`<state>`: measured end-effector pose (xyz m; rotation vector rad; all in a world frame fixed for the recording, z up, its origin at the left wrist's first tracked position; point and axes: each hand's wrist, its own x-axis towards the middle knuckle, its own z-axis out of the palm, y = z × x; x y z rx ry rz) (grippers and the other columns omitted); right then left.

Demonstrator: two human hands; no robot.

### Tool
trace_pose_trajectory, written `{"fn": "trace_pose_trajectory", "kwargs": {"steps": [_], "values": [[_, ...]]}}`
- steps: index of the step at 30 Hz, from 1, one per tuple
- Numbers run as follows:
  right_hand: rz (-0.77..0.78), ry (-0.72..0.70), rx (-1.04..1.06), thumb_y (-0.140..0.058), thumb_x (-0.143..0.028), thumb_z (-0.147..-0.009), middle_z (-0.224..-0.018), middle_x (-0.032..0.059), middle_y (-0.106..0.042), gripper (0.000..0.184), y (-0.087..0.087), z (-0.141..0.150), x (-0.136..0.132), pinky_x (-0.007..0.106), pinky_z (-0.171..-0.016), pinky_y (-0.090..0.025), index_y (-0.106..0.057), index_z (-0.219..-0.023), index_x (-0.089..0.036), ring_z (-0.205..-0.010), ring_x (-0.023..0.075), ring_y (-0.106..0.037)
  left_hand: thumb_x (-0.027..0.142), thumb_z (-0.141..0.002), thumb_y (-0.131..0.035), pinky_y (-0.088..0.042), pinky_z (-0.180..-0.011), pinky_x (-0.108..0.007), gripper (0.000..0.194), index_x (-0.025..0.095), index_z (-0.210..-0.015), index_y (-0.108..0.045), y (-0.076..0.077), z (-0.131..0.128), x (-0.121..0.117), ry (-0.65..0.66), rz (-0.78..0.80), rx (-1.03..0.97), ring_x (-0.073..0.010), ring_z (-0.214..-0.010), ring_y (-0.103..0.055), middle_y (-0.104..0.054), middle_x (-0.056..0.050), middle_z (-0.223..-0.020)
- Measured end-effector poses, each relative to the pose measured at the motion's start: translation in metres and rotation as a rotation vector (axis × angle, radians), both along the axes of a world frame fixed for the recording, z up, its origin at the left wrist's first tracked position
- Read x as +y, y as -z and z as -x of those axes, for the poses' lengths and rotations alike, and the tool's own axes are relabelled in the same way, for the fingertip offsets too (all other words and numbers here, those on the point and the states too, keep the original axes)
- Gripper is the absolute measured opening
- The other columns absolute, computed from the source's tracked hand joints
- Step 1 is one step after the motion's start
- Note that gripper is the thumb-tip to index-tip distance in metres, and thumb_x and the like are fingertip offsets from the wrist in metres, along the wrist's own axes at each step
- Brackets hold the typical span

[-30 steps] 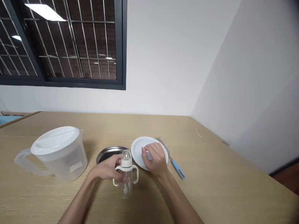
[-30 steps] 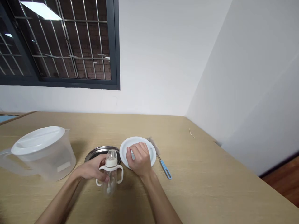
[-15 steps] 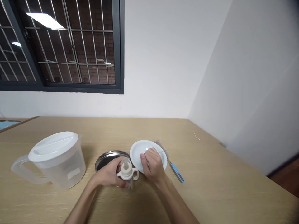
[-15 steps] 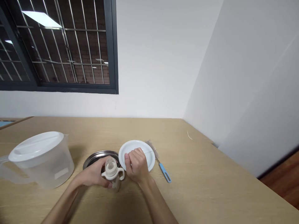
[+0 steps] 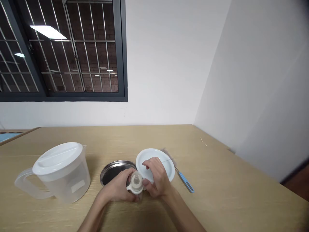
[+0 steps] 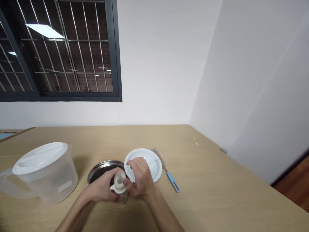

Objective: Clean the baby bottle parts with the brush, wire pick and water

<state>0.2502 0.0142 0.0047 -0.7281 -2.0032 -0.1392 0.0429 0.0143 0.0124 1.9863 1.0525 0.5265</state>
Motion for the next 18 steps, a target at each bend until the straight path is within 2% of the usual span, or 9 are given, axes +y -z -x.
{"fn": "trace_pose_trajectory", "kwargs": {"steps": [3, 6, 13, 18], "values": [[0.040, -0.017, -0.029, -0.046, -0.056, -0.087, -0.086, 0.0083, -0.054, 0.043, 0.000, 0.004, -0.001, 0.039, -0.071, -0.034, -0.051, -0.104, -0.016, -0.078, 0.0244, -0.048, 0.023, -0.044, -0.087, -0.043, -0.073, -0.027, 0.068, 0.021, -0.105, -0.058, -0.001, 0.002, 0.001, 0.010, 0.007, -0.007, -0.0191, -0.086, -0.056, -0.062, 0.000, -0.100], [0.100, -0.017, -0.056, -0.058, -0.059, -0.080, -0.090, 0.0089, -0.057, 0.050, -0.001, 0.010, -0.004, 0.040, -0.073, -0.036, -0.051, -0.106, -0.017, -0.081, 0.0253, -0.049, 0.025, -0.040, -0.090, -0.043, -0.077, -0.028, 0.074, 0.022, -0.107, -0.059, -0.002, 0.004, 0.002, 0.017, 0.024, -0.026, -0.0200, -0.089, -0.056, -0.063, 0.001, -0.100], [0.258, -0.035, -0.070, -0.069, -0.062, -0.072, -0.090, 0.0071, -0.057, 0.053, -0.003, 0.021, -0.009, 0.037, -0.074, -0.037, -0.052, -0.098, -0.018, -0.080, 0.0235, -0.049, 0.026, -0.041, -0.090, -0.043, -0.081, -0.030, 0.074, 0.022, -0.109, -0.060, 0.003, 0.008, 0.005, 0.004, -0.023, -0.058, -0.0201, -0.091, -0.054, -0.063, 0.000, -0.101], [0.351, 0.015, -0.094, -0.070, -0.065, -0.070, -0.085, 0.0047, -0.056, 0.052, -0.002, 0.023, -0.011, 0.034, -0.069, -0.036, -0.053, -0.090, -0.020, -0.076, 0.0212, -0.048, 0.024, -0.049, -0.086, -0.043, -0.080, -0.030, 0.058, 0.019, -0.103, -0.062, 0.000, 0.006, 0.004, 0.044, -0.066, -0.076, -0.0198, -0.089, -0.054, -0.064, -0.002, -0.101]]}}
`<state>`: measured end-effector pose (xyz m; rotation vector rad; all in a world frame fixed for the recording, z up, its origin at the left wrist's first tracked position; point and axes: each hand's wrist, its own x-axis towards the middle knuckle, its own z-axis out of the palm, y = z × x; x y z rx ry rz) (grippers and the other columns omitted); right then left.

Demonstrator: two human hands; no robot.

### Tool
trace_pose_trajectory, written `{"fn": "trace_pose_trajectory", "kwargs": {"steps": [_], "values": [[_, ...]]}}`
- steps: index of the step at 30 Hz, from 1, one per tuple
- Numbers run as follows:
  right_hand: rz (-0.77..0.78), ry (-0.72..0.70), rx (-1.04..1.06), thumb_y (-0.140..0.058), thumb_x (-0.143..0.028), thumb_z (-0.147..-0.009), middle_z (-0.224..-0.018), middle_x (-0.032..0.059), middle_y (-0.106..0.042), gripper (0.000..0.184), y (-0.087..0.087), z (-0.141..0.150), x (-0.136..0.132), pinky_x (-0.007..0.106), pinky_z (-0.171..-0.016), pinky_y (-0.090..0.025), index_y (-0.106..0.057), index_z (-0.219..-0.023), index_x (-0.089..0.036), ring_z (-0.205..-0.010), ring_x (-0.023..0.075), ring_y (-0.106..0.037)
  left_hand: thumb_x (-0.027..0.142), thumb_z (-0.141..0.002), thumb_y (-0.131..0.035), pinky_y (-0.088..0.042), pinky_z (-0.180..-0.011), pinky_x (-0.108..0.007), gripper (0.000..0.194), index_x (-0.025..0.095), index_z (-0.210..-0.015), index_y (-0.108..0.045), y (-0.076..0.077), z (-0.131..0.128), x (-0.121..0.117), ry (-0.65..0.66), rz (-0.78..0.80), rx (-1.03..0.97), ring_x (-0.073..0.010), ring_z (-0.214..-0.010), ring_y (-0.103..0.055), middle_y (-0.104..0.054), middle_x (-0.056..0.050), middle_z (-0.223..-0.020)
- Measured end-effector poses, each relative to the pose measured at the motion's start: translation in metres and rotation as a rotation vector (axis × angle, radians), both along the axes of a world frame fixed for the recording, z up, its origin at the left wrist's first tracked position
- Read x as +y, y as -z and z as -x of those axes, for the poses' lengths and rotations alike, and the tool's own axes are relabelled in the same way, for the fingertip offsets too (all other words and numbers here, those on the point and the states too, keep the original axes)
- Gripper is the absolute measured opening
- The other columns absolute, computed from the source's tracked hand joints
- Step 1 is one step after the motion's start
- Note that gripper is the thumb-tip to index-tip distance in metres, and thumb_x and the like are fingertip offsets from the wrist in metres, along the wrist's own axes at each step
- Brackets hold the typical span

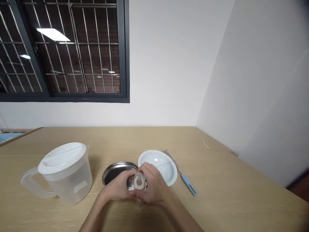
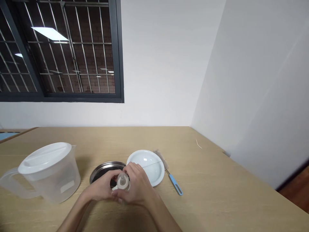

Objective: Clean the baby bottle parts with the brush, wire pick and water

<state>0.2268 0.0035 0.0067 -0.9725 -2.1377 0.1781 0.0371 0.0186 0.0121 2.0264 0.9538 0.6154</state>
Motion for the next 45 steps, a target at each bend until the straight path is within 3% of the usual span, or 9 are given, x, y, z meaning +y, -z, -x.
{"fn": "trace_pose_trajectory", "kwargs": {"steps": [5, 13, 20, 26, 36, 45], "values": [[0.018, 0.049, -0.014, -0.070, -0.069, -0.067, -0.081, 0.0027, -0.055, 0.055, 0.000, -0.001, 0.001, 0.031, -0.066, -0.034, -0.051, -0.084, -0.020, -0.072, 0.0192, -0.047, 0.024, -0.052, -0.083, -0.044, -0.079, -0.030, 0.056, 0.018, -0.103, -0.063, -0.005, -0.001, -0.003, -0.002, -0.001, 0.017, -0.0200, -0.089, -0.055, -0.063, -0.003, -0.099], [-0.038, 0.082, -0.024, -0.073, -0.070, -0.062, -0.075, 0.0013, -0.055, 0.057, -0.001, 0.001, 0.000, 0.029, -0.064, -0.031, -0.046, -0.075, -0.021, -0.068, 0.0172, -0.046, 0.011, -0.059, -0.066, -0.044, -0.080, -0.028, 0.041, 0.019, -0.098, -0.058, 0.004, 0.001, 0.001, 0.012, -0.016, 0.007, -0.0182, -0.088, -0.054, -0.062, -0.001, -0.096], [-0.031, 0.126, 0.034, -0.079, -0.058, -0.060, -0.069, -0.0013, -0.054, 0.050, 0.001, 0.002, -0.001, 0.027, -0.057, -0.030, -0.046, -0.071, -0.021, -0.062, 0.0143, -0.047, 0.011, -0.057, -0.067, -0.042, -0.076, -0.025, 0.037, 0.019, -0.090, -0.053, -0.005, -0.004, -0.003, 0.035, 0.077, -0.026, -0.0155, -0.084, -0.050, -0.055, 0.003, -0.089], [-0.092, 0.069, 0.103, -0.080, -0.041, -0.059, -0.064, -0.0020, -0.052, 0.038, 0.002, 0.003, 0.001, 0.026, -0.054, -0.032, -0.049, -0.066, -0.020, -0.058, 0.0131, -0.046, 0.012, -0.058, -0.065, -0.039, -0.070, -0.023, 0.032, 0.019, -0.086, -0.052, -0.008, -0.007, -0.006, 0.051, 0.123, -0.048, -0.0136, -0.079, -0.047, -0.053, 0.004, -0.083], [-0.008, 0.034, 0.136, -0.083, -0.035, -0.059, -0.059, -0.0042, -0.050, 0.035, -0.003, 0.002, -0.001, 0.024, -0.052, -0.031, -0.052, -0.061, -0.019, -0.054, 0.0099, -0.043, 0.010, -0.058, -0.062, -0.038, -0.067, -0.023, 0.032, 0.019, -0.087, -0.050, -0.014, -0.008, -0.009, 0.075, 0.224, -0.109, -0.0121, -0.074, -0.047, -0.053, 0.005, -0.080], [-0.036, -0.023, 0.102, -0.075, -0.034, -0.070, -0.064, -0.0027, -0.053, 0.026, -0.004, 0.001, -0.001, 0.025, -0.055, -0.035, -0.054, -0.067, -0.020, -0.058, 0.0120, -0.047, 0.012, -0.056, -0.069, -0.036, -0.065, -0.022, 0.035, 0.019, -0.084, -0.049, -0.005, -0.006, -0.003, 0.074, 0.265, -0.170, -0.0125, -0.077, -0.046, -0.053, 0.004, -0.083]]}}
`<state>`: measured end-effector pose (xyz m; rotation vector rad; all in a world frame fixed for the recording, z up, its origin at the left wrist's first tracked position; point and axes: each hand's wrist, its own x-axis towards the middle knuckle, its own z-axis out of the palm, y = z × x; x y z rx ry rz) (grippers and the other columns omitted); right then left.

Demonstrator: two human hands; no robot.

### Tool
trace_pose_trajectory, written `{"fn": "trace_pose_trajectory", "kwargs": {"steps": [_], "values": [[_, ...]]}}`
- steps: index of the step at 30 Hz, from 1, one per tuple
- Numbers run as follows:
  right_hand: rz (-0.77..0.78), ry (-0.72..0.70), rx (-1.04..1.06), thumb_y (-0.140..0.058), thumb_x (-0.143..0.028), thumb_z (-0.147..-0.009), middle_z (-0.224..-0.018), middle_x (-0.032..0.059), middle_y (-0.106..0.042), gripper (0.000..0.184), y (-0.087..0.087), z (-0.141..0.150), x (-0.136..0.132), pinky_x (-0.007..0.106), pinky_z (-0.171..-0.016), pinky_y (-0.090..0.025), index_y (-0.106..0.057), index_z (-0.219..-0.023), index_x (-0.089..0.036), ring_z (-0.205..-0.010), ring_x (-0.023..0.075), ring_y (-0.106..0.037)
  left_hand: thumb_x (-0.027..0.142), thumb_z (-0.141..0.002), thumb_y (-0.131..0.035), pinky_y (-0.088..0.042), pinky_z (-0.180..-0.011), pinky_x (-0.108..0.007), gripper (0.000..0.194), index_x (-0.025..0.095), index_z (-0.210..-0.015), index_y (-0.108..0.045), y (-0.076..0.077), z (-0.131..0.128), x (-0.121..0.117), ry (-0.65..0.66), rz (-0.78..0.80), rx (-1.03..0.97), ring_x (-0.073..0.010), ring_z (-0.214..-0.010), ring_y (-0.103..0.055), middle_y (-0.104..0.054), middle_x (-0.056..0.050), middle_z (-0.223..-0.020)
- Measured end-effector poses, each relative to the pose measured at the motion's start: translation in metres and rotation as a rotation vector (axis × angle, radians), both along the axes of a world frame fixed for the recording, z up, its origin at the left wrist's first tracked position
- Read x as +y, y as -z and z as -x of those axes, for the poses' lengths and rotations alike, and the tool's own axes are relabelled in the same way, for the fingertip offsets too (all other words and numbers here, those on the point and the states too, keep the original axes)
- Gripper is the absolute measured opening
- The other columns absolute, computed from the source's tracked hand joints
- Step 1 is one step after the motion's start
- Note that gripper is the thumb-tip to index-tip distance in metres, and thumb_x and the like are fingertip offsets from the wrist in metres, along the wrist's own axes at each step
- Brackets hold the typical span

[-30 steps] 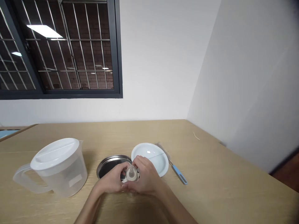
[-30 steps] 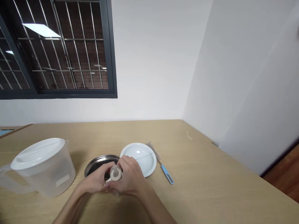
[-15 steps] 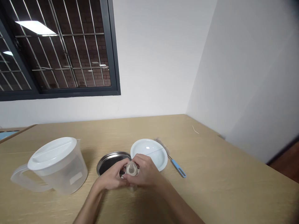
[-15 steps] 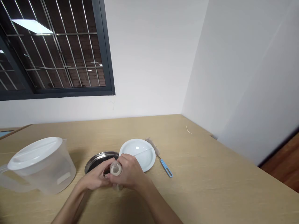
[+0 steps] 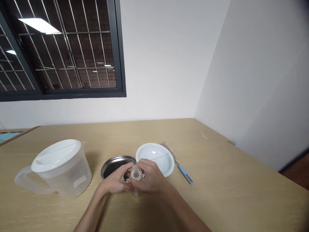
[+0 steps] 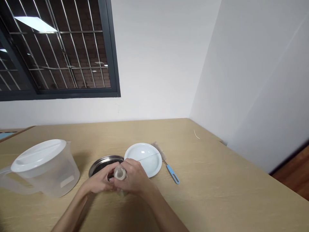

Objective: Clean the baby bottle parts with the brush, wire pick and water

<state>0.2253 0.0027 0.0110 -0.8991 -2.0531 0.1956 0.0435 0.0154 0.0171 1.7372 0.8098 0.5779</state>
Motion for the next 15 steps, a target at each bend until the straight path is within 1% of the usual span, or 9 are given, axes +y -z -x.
{"fn": "trace_pose_trajectory", "kwargs": {"steps": [4, 8, 10, 15], "values": [[-0.051, -0.048, -0.028, -0.070, -0.036, -0.075, -0.066, -0.0014, -0.054, 0.023, -0.0024, -0.0001, -0.0008, 0.027, -0.058, -0.036, -0.053, -0.072, -0.021, -0.063, 0.0144, -0.049, 0.010, -0.054, -0.070, -0.038, -0.068, -0.023, 0.038, 0.019, -0.084, -0.049, -0.0005, -0.0003, 0.0018, 0.012, 0.002, -0.032, -0.0132, -0.079, -0.048, -0.053, 0.004, -0.083], [-0.119, -0.060, -0.064, -0.066, -0.039, -0.079, -0.070, 0.0012, -0.057, 0.022, 0.0012, -0.0003, 0.0010, 0.029, -0.061, -0.038, -0.054, -0.077, -0.021, -0.067, 0.0167, -0.051, 0.010, -0.054, -0.066, -0.041, -0.073, -0.026, 0.040, 0.018, -0.090, -0.052, -0.0048, -0.0009, 0.0008, 0.025, -0.021, -0.029, -0.0156, -0.083, -0.051, -0.056, 0.002, -0.088], [-0.143, -0.063, -0.072, -0.065, -0.040, -0.079, -0.071, 0.0022, -0.057, 0.023, 0.0033, -0.0006, 0.0021, 0.029, -0.061, -0.038, -0.054, -0.078, -0.020, -0.067, 0.0172, -0.051, 0.009, -0.054, -0.065, -0.041, -0.073, -0.026, 0.041, 0.018, -0.092, -0.053, -0.0057, -0.0010, 0.0001, 0.030, -0.034, -0.018, -0.0155, -0.083, -0.050, -0.056, 0.001, -0.089], [-0.097, -0.027, -0.052, -0.066, -0.039, -0.079, -0.069, 0.0017, -0.056, 0.023, 0.0036, -0.0003, 0.0020, 0.029, -0.059, -0.038, -0.054, -0.074, -0.020, -0.064, 0.0161, -0.050, 0.010, -0.055, -0.065, -0.037, -0.065, -0.022, 0.034, 0.018, -0.085, -0.050, -0.0042, -0.0005, -0.0008, -0.002, -0.027, 0.014, -0.0119, -0.075, -0.046, -0.053, 0.004, -0.082]]}}
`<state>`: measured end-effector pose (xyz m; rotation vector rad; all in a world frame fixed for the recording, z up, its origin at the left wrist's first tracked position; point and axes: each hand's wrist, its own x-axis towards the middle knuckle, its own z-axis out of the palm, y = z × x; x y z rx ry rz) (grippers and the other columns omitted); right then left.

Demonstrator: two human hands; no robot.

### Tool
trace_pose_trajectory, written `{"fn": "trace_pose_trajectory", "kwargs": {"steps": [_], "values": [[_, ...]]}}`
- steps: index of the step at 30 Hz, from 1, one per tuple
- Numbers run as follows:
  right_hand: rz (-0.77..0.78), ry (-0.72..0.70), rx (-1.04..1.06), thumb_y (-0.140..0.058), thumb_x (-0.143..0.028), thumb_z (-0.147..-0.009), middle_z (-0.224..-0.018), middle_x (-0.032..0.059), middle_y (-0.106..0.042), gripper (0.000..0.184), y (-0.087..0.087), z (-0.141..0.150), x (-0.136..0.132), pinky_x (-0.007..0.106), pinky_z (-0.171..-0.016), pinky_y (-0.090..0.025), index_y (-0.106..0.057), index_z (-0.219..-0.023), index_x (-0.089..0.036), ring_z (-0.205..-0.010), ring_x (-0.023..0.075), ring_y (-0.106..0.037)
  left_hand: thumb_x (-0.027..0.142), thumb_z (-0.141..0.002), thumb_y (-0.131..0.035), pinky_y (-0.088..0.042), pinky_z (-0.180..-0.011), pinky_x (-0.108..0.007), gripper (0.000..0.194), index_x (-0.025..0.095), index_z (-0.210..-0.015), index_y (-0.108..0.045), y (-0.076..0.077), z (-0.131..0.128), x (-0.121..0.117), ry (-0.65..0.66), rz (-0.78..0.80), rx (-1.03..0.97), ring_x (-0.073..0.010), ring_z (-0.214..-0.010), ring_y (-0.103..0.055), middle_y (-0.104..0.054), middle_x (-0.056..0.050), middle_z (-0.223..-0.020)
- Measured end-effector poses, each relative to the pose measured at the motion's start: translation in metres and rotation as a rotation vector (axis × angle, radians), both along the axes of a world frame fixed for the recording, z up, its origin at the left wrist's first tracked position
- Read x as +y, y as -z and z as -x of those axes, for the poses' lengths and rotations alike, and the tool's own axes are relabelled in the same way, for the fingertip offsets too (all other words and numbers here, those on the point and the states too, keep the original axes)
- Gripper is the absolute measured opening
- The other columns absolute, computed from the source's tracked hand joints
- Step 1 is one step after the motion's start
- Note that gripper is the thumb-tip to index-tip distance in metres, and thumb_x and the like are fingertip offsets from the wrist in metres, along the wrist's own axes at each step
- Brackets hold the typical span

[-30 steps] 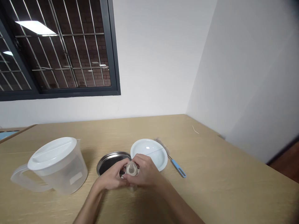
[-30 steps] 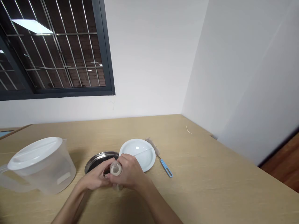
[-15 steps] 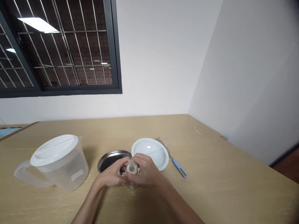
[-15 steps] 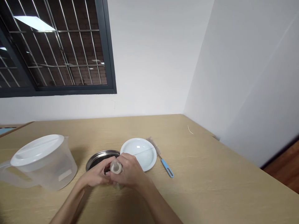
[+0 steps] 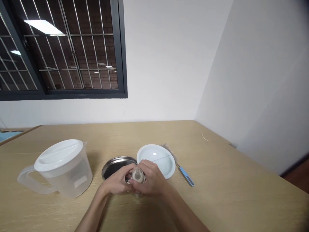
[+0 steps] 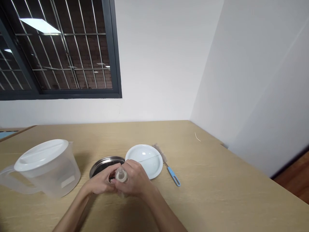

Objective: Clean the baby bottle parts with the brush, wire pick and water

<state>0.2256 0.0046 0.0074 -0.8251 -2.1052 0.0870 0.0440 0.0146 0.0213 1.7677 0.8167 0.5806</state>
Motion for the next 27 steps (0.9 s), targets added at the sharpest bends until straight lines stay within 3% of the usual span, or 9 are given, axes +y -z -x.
{"fn": "trace_pose_trajectory", "kwargs": {"steps": [17, 22, 27], "values": [[0.158, 0.052, 0.040, -0.069, -0.033, -0.076, -0.068, 0.0006, -0.057, 0.016, -0.0050, 0.0028, -0.0050, 0.027, -0.060, -0.040, -0.060, -0.074, -0.020, -0.063, 0.0148, -0.052, 0.004, -0.056, -0.061, -0.038, -0.060, -0.021, 0.034, 0.018, -0.085, -0.053, -0.0015, 0.0012, -0.0010, 0.009, 0.035, -0.013, -0.0125, -0.071, -0.053, -0.058, 0.004, -0.078], [0.087, -0.023, 0.023, -0.067, -0.034, -0.079, -0.072, 0.0015, -0.059, 0.017, -0.0050, 0.0008, -0.0035, 0.029, -0.064, -0.040, -0.057, -0.078, -0.020, -0.070, 0.0174, -0.052, 0.007, -0.053, -0.068, -0.039, -0.065, -0.023, 0.037, 0.018, -0.085, -0.053, 0.0008, -0.0006, 0.0009, -0.021, -0.020, 0.004, -0.0135, -0.076, -0.050, -0.057, 0.003, -0.082], [-0.026, -0.071, -0.049, -0.064, -0.033, -0.080, -0.081, 0.0049, -0.060, 0.018, -0.0083, -0.0006, -0.0027, 0.033, -0.069, -0.041, -0.059, -0.091, -0.020, -0.076, 0.0203, -0.052, 0.005, -0.052, -0.063, -0.042, -0.077, -0.027, 0.043, 0.017, -0.092, -0.056, 0.0021, 0.0004, 0.0025, -0.011, -0.057, 0.001, -0.0175, -0.087, -0.052, -0.058, 0.001, -0.091]]}}
